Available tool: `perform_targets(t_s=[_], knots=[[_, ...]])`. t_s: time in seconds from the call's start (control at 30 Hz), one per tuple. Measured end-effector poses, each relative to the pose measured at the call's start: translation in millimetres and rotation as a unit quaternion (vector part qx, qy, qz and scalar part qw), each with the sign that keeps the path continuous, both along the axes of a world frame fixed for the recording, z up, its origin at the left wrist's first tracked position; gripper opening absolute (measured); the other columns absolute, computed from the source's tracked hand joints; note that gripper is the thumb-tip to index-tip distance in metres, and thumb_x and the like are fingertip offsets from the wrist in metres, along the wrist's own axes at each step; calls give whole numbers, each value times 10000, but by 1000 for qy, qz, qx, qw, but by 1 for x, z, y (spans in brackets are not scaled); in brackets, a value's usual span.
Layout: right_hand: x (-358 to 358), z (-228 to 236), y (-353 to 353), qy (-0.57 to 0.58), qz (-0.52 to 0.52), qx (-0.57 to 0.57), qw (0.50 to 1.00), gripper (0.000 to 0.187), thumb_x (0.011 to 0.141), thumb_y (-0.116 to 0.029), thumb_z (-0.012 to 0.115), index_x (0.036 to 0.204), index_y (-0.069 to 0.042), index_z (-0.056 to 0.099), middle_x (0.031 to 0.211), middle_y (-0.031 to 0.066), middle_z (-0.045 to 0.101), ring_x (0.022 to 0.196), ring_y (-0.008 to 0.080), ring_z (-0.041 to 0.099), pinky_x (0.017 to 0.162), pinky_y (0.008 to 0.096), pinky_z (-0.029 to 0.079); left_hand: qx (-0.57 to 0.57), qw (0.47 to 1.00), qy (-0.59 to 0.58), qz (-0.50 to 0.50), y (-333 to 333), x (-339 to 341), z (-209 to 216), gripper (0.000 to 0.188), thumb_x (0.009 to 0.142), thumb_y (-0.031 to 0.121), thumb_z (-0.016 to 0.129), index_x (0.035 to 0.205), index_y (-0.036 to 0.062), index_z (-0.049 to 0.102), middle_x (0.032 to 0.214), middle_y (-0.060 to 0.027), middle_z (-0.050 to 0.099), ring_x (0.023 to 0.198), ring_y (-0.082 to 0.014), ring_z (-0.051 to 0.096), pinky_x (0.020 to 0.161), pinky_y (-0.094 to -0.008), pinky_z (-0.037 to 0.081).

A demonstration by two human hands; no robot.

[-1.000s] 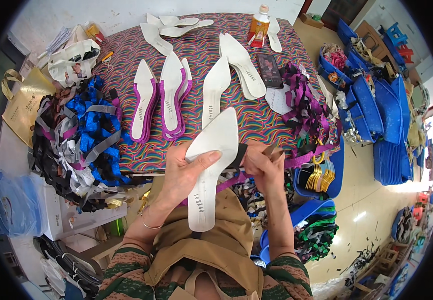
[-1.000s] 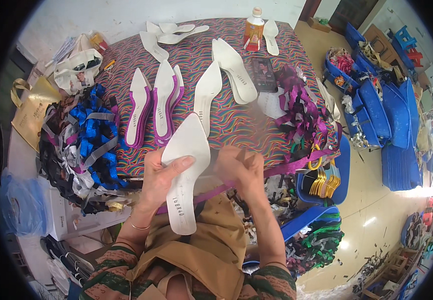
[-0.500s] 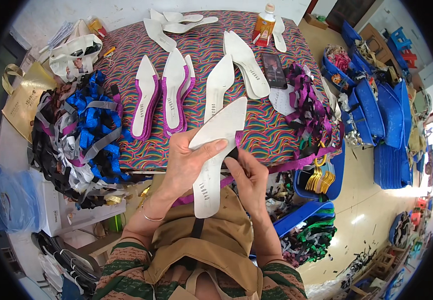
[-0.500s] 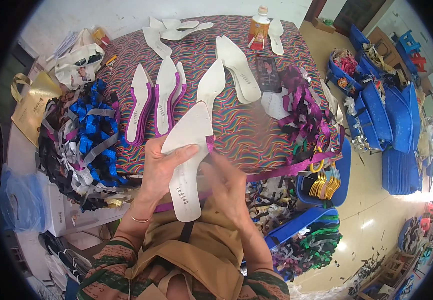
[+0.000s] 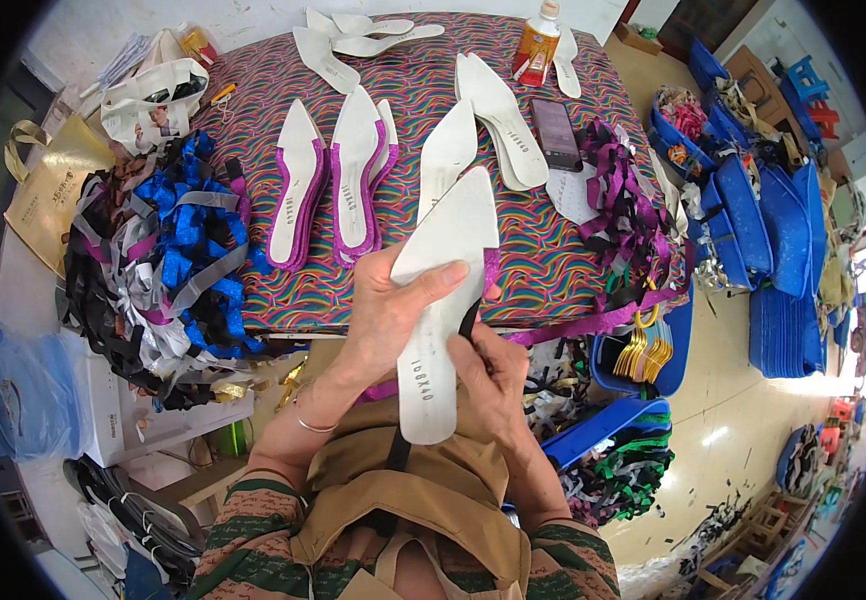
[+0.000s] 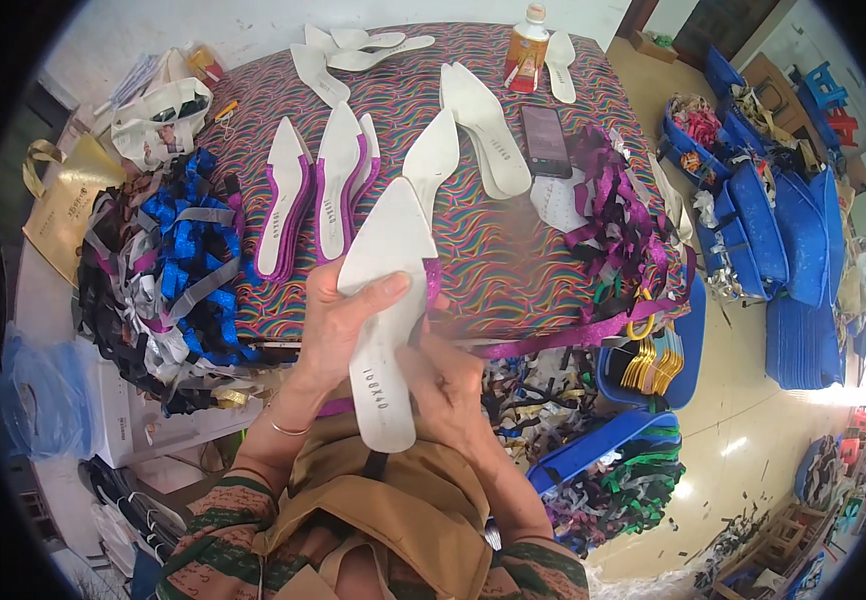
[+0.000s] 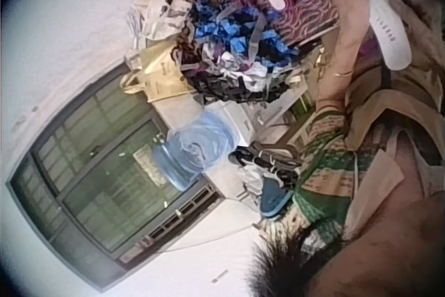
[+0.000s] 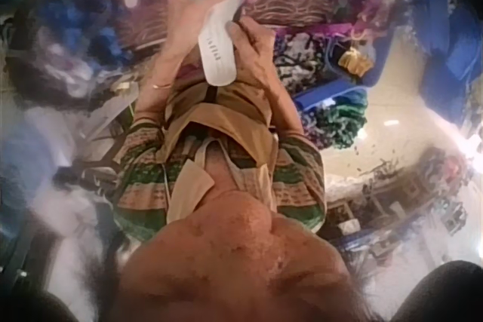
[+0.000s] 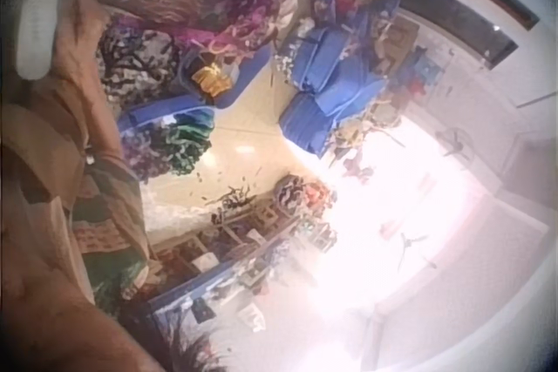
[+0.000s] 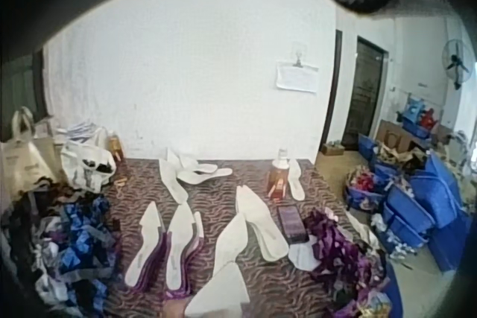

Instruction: The person wraps purple and black ribbons around the edges of white slipper soles. They pick up a sole, wrap the ribbon around the perimeter, and place the finished item on the table. The process is repeated for multiple soles.

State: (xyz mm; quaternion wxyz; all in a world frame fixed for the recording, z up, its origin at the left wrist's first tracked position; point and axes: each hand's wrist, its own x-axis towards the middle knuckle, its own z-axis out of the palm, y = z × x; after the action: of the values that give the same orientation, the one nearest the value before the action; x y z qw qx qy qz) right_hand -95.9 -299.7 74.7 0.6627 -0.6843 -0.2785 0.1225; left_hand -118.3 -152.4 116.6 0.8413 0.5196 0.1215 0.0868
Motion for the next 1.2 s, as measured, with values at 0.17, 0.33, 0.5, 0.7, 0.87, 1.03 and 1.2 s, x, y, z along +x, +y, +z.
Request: perform_targets(t_s=[0.17,0.33,0.5,0.7,0.87,1.03,1.2], knots=[[18,-1,8,57,-90,14,994,315,920,-79,614,649,-38,459,616,-81,346,593,14,287,490,233,217,-78,996,-36,-22,-4,0,-26,384,959,152,566,1291,-27,497,1134,-108,624,983,-167,625,806,-295,518],[25,-3,9,-105,-77,-41,991,166,903,-32,612,763,4,532,606,0,429,519,83,380,469,259,304,-49,997,14,60,-23,-14,-44,310,972,244,586,1125,-26,600,863,-27,645,734,-72,596,639,-251,493],[2,-14,-2,-247,-57,-107,961,99,868,12,632,962,43,638,632,156,482,466,189,500,452,327,385,-98,992,19,77,-15,-9,-6,293,970,232,582,993,-58,619,738,-77,638,612,-152,605,595,-302,524],[17,1,-16,21,-20,32,999,221,829,55,663,1049,60,647,771,82,666,622,127,606,611,246,479,-155,986,-11,-68,-2,-14,-9,300,984,223,547,981,-75,584,731,-106,594,592,-183,580,566,-337,510],[37,36,-6,227,55,162,959,61,862,71,591,818,63,550,691,117,638,540,184,649,458,250,490,-201,967,-44,-149,-9,-15,-19,206,943,115,588,1059,-54,568,763,-106,602,606,-179,589,548,-319,494],[38,15,-6,153,-9,82,985,115,867,-8,627,816,26,530,647,38,595,511,104,589,444,241,428,-41,992,-22,-121,-13,-13,-19,246,886,9,623,1112,-60,553,847,-141,654,662,-194,647,571,-308,528],[40,25,-5,138,-22,108,984,56,863,35,652,890,9,610,694,-29,570,599,17,489,507,173,339,-32,992,-4,-122,-12,-16,-17,207,891,10,619,1085,-58,591,879,-154,681,690,-204,670,606,-304,545]])
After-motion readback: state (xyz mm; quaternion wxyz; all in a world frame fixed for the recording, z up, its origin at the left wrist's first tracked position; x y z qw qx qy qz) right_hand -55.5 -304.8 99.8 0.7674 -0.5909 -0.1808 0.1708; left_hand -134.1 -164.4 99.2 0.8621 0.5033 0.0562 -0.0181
